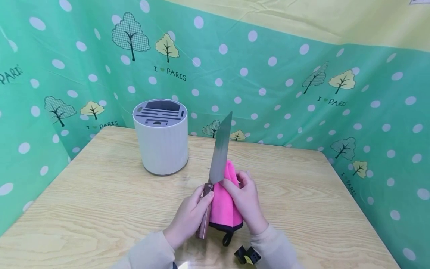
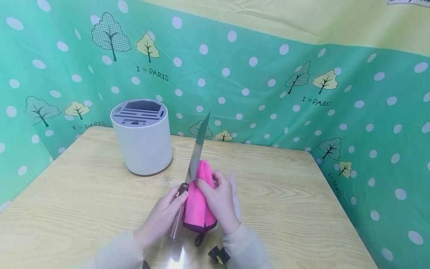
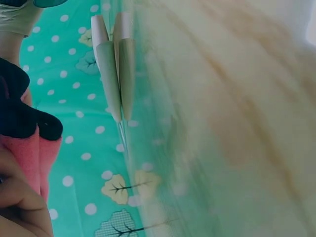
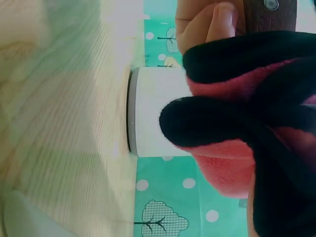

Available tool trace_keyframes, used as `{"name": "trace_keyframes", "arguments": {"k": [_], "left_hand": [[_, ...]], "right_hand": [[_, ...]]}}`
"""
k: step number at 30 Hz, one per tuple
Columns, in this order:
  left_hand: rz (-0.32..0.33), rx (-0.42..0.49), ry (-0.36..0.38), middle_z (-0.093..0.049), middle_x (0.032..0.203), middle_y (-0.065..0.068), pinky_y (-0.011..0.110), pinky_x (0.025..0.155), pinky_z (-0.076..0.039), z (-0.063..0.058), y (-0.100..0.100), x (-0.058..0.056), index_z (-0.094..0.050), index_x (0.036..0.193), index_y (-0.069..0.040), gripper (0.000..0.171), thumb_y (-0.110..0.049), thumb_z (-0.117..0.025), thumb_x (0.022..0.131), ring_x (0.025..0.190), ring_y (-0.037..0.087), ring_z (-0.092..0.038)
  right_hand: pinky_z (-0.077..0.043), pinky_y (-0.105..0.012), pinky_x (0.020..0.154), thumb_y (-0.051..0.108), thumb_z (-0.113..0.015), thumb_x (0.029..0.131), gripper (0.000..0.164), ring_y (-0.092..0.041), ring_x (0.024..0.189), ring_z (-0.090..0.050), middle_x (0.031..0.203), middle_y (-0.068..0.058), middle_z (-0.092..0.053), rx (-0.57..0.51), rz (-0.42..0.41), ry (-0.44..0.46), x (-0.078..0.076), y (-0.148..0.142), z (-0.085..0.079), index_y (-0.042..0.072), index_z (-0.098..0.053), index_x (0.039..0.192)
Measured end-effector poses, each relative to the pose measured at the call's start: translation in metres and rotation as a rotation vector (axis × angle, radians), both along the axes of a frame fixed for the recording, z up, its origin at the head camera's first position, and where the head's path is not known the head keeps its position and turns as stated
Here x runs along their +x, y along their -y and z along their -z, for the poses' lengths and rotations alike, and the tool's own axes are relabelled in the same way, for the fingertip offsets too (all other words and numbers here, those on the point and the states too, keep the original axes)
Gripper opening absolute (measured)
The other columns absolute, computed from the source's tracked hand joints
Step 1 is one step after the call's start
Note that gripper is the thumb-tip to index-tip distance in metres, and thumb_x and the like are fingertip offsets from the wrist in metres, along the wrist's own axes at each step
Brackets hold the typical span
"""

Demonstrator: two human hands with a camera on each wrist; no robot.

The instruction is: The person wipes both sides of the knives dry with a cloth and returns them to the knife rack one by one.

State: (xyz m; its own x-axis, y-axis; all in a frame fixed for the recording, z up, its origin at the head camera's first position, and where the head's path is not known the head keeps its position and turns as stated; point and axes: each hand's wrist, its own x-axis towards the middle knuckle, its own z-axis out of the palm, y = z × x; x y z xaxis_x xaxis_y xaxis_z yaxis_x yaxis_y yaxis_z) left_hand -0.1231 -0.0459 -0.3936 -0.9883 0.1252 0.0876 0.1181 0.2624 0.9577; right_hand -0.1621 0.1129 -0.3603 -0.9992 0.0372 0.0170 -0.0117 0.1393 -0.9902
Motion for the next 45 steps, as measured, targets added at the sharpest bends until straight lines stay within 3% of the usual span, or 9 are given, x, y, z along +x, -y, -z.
{"name": "trace_keyframes", "arguments": {"k": [6, 11, 24, 28, 40, 45], "left_hand": [[-0.045, -0.084, -0.045, -0.073, 0.098, 0.01, 0.028, 0.071, -0.053, 0.0, 0.0, -0.001, -0.057, 0.135, -0.018, 0.039, -0.038, -0.046, 0.104, 0.078, 0.011, -0.066], [-0.079, -0.103, -0.045, -0.073, 0.094, 0.007, 0.027, 0.072, -0.052, 0.0, -0.001, -0.001, -0.06, 0.133, -0.02, 0.036, -0.038, -0.047, 0.104, 0.077, 0.01, -0.065], [-0.072, -0.053, -0.015, -0.07, 0.081, 0.002, 0.027, 0.069, -0.051, -0.003, -0.001, -0.001, -0.049, 0.144, -0.013, 0.046, -0.036, -0.047, 0.104, 0.072, 0.011, -0.064], [-0.081, -0.048, -0.02, -0.072, 0.086, 0.003, 0.027, 0.07, -0.052, -0.004, -0.001, -0.001, -0.047, 0.146, -0.011, 0.049, -0.037, -0.046, 0.104, 0.075, 0.011, -0.065], [-0.108, 0.081, 0.012, -0.072, 0.104, 0.014, 0.03, 0.07, -0.054, -0.007, 0.004, -0.004, -0.046, 0.146, -0.012, 0.049, -0.038, -0.046, 0.105, 0.079, 0.014, -0.066], [-0.128, 0.077, 0.033, -0.066, 0.084, 0.009, 0.03, 0.066, -0.052, -0.007, 0.006, -0.007, -0.049, 0.143, -0.011, 0.047, -0.038, -0.046, 0.104, 0.071, 0.015, -0.061]], "right_hand": [[-0.055, -0.026, 0.059, 0.019, -0.072, 0.087, 0.028, -0.011, 0.062, -0.064, 0.083, -0.01, -0.068, 0.019, 0.033, -0.052, 0.001, 0.003, 0.002, -0.002, -0.066, 0.105], [-0.055, -0.028, 0.057, 0.019, -0.071, 0.087, 0.027, -0.012, 0.062, -0.064, 0.083, -0.008, -0.067, -0.004, 0.031, -0.024, 0.003, 0.006, 0.004, 0.001, -0.066, 0.106], [-0.055, -0.028, 0.058, 0.023, -0.072, 0.089, 0.031, -0.013, 0.065, -0.065, 0.085, -0.008, -0.066, -0.042, -0.011, 0.014, 0.011, 0.007, -0.002, 0.001, -0.065, 0.11], [-0.056, -0.029, 0.061, 0.026, -0.072, 0.09, 0.035, -0.014, 0.068, -0.066, 0.09, -0.01, -0.067, -0.043, -0.027, 0.016, 0.014, 0.006, -0.002, 0.001, -0.065, 0.114], [-0.059, -0.033, 0.063, 0.024, -0.071, 0.09, 0.038, -0.018, 0.07, -0.07, 0.093, -0.012, -0.069, -0.056, -0.116, 0.09, 0.024, 0.008, 0.002, 0.002, -0.063, 0.12], [-0.059, -0.032, 0.064, 0.024, -0.07, 0.09, 0.039, -0.017, 0.071, -0.07, 0.094, -0.012, -0.07, -0.049, -0.144, 0.092, 0.028, 0.008, 0.002, 0.0, -0.063, 0.12]]}}
